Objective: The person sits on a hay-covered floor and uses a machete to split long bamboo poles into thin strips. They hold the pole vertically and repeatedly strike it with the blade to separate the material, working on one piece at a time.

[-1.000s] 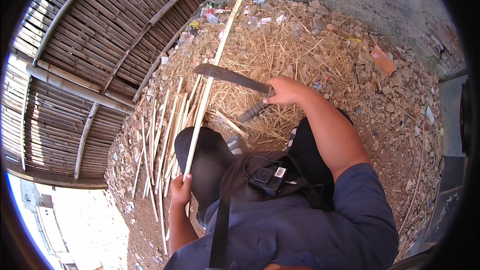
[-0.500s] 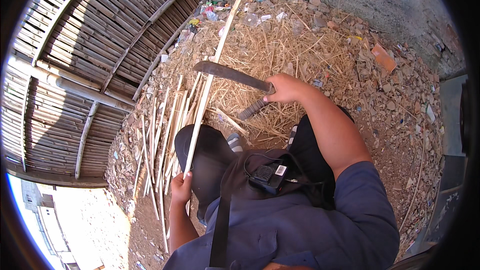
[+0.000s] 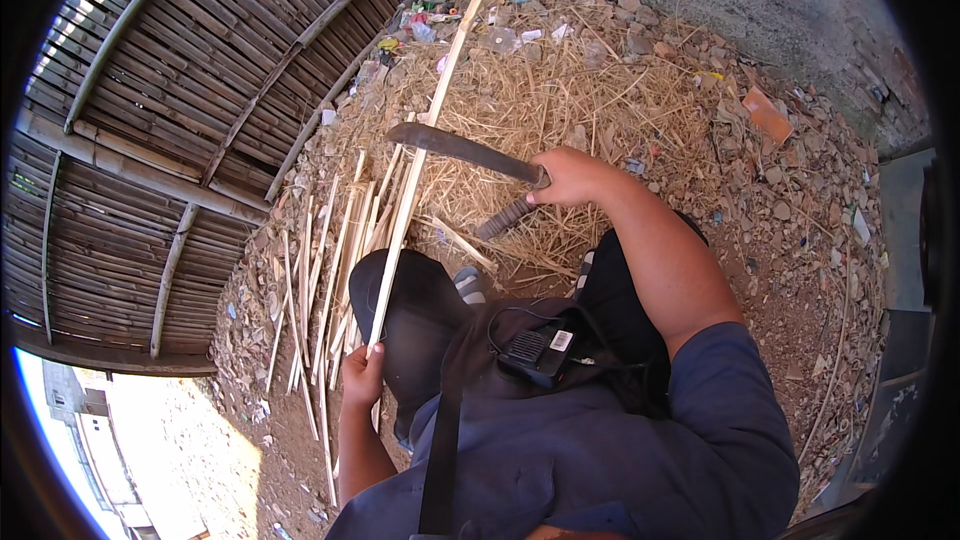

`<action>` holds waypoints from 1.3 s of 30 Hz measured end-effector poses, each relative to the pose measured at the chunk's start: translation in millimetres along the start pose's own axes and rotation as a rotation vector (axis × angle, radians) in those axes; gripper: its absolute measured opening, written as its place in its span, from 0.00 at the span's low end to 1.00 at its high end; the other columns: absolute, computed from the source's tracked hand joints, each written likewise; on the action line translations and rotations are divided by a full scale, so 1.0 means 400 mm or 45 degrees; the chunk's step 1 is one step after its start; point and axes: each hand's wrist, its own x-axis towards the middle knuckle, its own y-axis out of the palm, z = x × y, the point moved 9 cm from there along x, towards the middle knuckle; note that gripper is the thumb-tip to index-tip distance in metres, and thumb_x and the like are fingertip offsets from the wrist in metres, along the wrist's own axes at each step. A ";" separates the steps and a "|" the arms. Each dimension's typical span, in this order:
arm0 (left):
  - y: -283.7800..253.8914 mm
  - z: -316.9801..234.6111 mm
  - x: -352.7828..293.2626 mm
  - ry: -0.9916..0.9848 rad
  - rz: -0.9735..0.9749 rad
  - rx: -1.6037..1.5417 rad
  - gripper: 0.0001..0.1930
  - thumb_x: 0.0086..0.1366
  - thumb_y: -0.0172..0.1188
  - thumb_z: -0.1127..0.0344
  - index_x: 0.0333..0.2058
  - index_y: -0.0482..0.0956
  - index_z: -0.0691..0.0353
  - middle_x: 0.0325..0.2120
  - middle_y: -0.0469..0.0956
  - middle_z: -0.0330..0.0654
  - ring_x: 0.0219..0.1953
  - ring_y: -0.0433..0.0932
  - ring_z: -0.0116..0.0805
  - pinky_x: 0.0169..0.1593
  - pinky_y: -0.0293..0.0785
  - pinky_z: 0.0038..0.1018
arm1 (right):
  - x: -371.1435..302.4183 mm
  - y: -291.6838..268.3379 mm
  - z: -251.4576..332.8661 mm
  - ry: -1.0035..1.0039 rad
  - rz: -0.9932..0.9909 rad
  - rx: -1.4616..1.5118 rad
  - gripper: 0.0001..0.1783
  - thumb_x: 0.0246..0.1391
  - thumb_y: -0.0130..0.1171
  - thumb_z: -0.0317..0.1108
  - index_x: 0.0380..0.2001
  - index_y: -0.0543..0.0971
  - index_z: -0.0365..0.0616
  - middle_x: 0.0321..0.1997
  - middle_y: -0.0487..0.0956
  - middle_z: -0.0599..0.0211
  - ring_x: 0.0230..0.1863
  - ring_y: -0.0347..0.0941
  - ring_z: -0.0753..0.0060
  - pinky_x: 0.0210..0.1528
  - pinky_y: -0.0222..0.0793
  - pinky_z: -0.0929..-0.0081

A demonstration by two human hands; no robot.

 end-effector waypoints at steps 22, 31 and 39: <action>-0.014 -0.007 -0.007 -0.018 -0.139 0.176 0.25 0.70 0.60 0.49 0.23 0.77 0.66 0.16 0.70 0.31 0.22 0.64 0.19 0.25 0.60 0.26 | -0.032 -0.124 -0.033 0.111 -0.254 0.010 0.21 0.49 0.71 0.45 0.39 0.82 0.40 0.31 0.82 0.54 0.36 0.81 0.55 0.40 0.73 0.60; -0.006 -0.018 -0.006 -0.008 -0.113 0.152 0.25 0.69 0.61 0.46 0.25 0.79 0.66 0.15 0.70 0.29 0.21 0.64 0.19 0.24 0.59 0.26 | -0.036 -0.047 0.070 -0.055 -0.112 -0.218 0.19 0.50 0.69 0.44 0.39 0.82 0.42 0.31 0.82 0.54 0.37 0.80 0.49 0.41 0.74 0.54; -0.016 -0.005 -0.012 0.003 -0.156 0.159 0.25 0.69 0.61 0.48 0.24 0.80 0.66 0.14 0.69 0.29 0.19 0.63 0.18 0.23 0.57 0.26 | -0.015 -0.111 -0.029 0.060 -0.300 -0.029 0.21 0.49 0.72 0.45 0.37 0.82 0.40 0.29 0.80 0.52 0.34 0.79 0.54 0.39 0.72 0.60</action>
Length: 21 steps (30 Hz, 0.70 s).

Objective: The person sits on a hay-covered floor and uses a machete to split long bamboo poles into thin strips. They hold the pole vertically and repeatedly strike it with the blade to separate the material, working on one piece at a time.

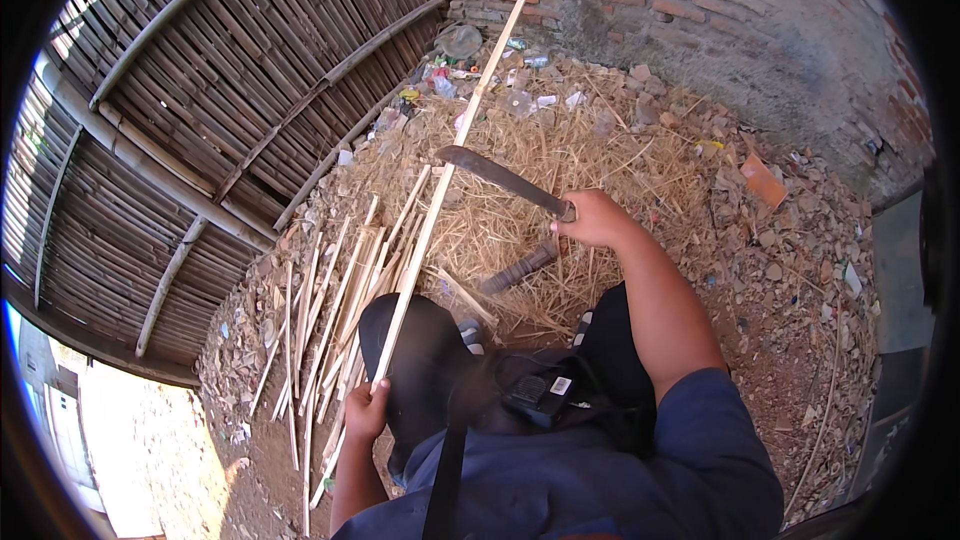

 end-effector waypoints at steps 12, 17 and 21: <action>0.002 -0.015 -0.004 -0.015 0.009 0.006 0.25 0.70 0.60 0.47 0.23 0.78 0.64 0.15 0.69 0.28 0.20 0.63 0.17 0.23 0.57 0.25 | -0.031 0.064 0.086 -0.128 0.225 -0.159 0.18 0.48 0.71 0.46 0.34 0.82 0.45 0.31 0.82 0.56 0.36 0.81 0.51 0.39 0.74 0.56; 0.002 -0.036 -0.008 0.004 -0.001 0.014 0.25 0.70 0.60 0.48 0.23 0.78 0.64 0.15 0.68 0.28 0.20 0.62 0.17 0.23 0.56 0.24 | -0.003 -0.003 -0.013 0.001 0.019 -0.021 0.20 0.48 0.72 0.45 0.40 0.83 0.43 0.32 0.82 0.52 0.38 0.81 0.52 0.42 0.74 0.59; 0.004 -0.039 -0.006 -0.002 0.007 0.031 0.25 0.70 0.60 0.48 0.23 0.77 0.65 0.15 0.68 0.28 0.20 0.62 0.18 0.23 0.57 0.25 | -0.023 0.003 -0.001 0.010 0.013 0.015 0.21 0.48 0.71 0.45 0.41 0.84 0.43 0.32 0.81 0.51 0.37 0.80 0.50 0.42 0.74 0.59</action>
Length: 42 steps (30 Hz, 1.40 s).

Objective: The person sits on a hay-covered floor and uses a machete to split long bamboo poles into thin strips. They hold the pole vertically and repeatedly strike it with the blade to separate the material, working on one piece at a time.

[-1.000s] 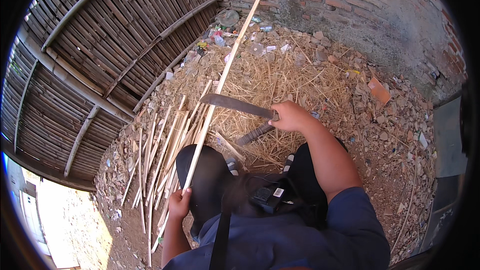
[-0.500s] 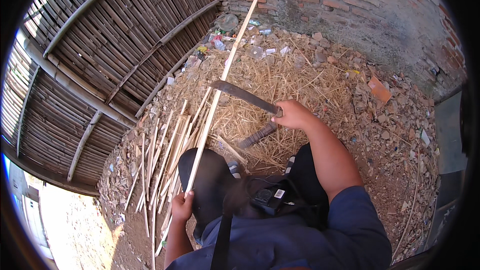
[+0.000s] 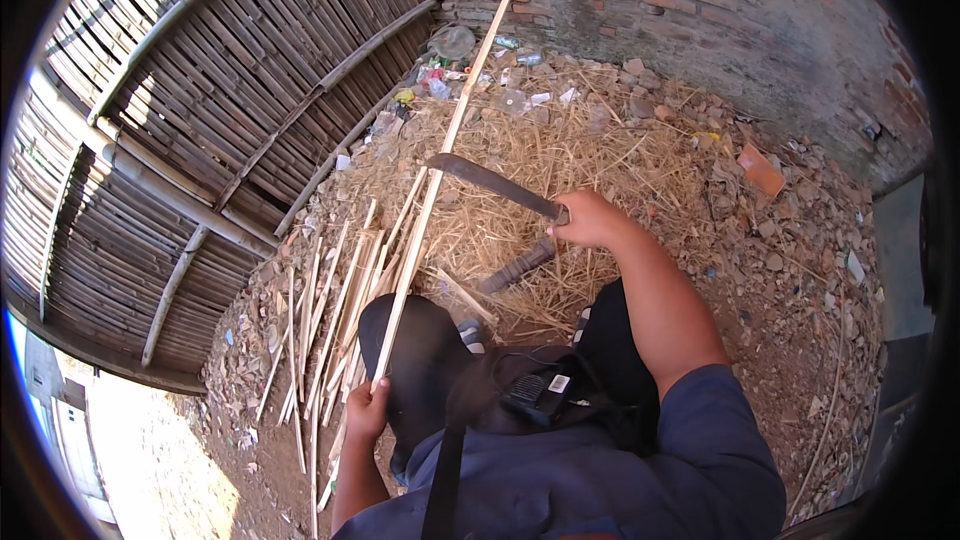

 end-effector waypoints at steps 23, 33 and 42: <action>-0.005 0.034 0.014 0.056 -0.025 0.060 0.27 0.69 0.61 0.48 0.20 0.73 0.66 0.13 0.67 0.33 0.20 0.63 0.22 0.23 0.58 0.30 | -0.008 0.071 0.088 -0.100 0.268 -0.170 0.20 0.49 0.71 0.44 0.41 0.83 0.43 0.33 0.82 0.53 0.38 0.80 0.52 0.42 0.73 0.58; -0.004 -0.016 -0.003 0.002 -0.024 0.112 0.28 0.69 0.60 0.45 0.21 0.75 0.68 0.14 0.69 0.34 0.20 0.65 0.23 0.24 0.60 0.31 | 0.015 -0.025 -0.039 0.035 -0.017 0.017 0.22 0.49 0.71 0.46 0.40 0.82 0.41 0.32 0.81 0.55 0.35 0.79 0.57 0.40 0.73 0.61; -0.010 0.021 0.003 0.030 -0.078 0.114 0.28 0.68 0.61 0.45 0.21 0.75 0.67 0.12 0.67 0.35 0.18 0.64 0.23 0.23 0.59 0.31 | -0.019 0.078 0.120 -0.155 0.330 -0.202 0.18 0.48 0.70 0.44 0.36 0.82 0.43 0.33 0.82 0.56 0.38 0.81 0.53 0.41 0.74 0.58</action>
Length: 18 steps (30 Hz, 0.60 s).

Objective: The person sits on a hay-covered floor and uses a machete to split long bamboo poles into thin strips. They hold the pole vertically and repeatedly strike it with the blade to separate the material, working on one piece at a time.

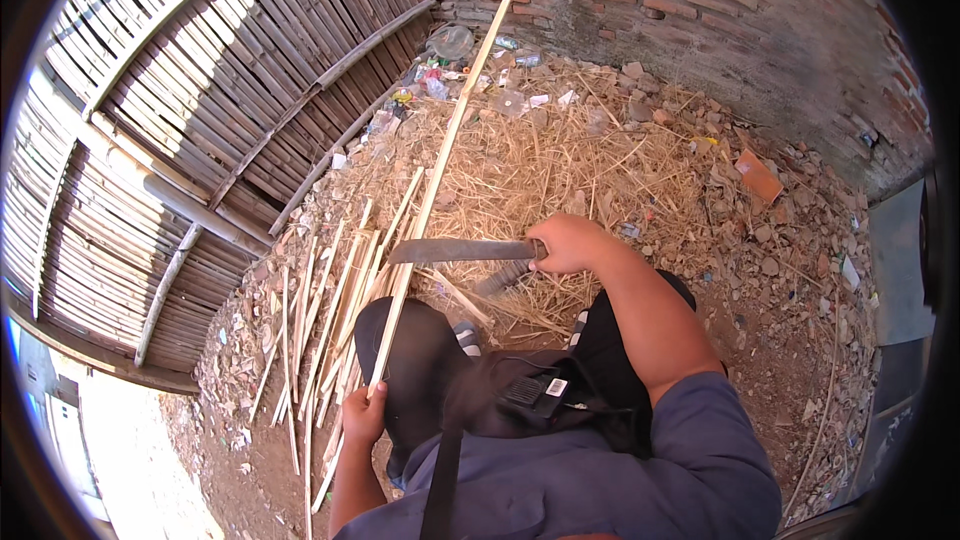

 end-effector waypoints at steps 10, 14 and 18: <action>-0.041 -0.083 -0.012 -0.021 -0.034 0.330 0.32 0.65 0.60 0.39 0.22 0.76 0.68 0.16 0.74 0.53 0.20 0.74 0.47 0.28 0.67 0.42 | -0.033 -0.084 -0.133 0.201 -0.323 0.088 0.17 0.50 0.69 0.44 0.38 0.82 0.45 0.32 0.82 0.57 0.36 0.80 0.53 0.40 0.73 0.57; -0.013 -0.126 -0.009 -0.025 0.034 0.353 0.34 0.65 0.59 0.37 0.19 0.72 0.68 0.16 0.73 0.56 0.21 0.74 0.54 0.29 0.67 0.45 | -0.024 0.016 -0.014 0.123 0.036 -0.106 0.17 0.50 0.68 0.45 0.39 0.82 0.46 0.35 0.83 0.58 0.40 0.81 0.52 0.43 0.74 0.55; -0.014 -0.115 -0.007 0.015 -0.006 0.373 0.32 0.66 0.60 0.40 0.19 0.72 0.67 0.15 0.72 0.56 0.19 0.73 0.53 0.28 0.66 0.44 | 0.027 0.067 0.014 0.013 0.046 -0.142 0.18 0.49 0.69 0.47 0.38 0.82 0.47 0.35 0.83 0.58 0.40 0.81 0.51 0.43 0.75 0.55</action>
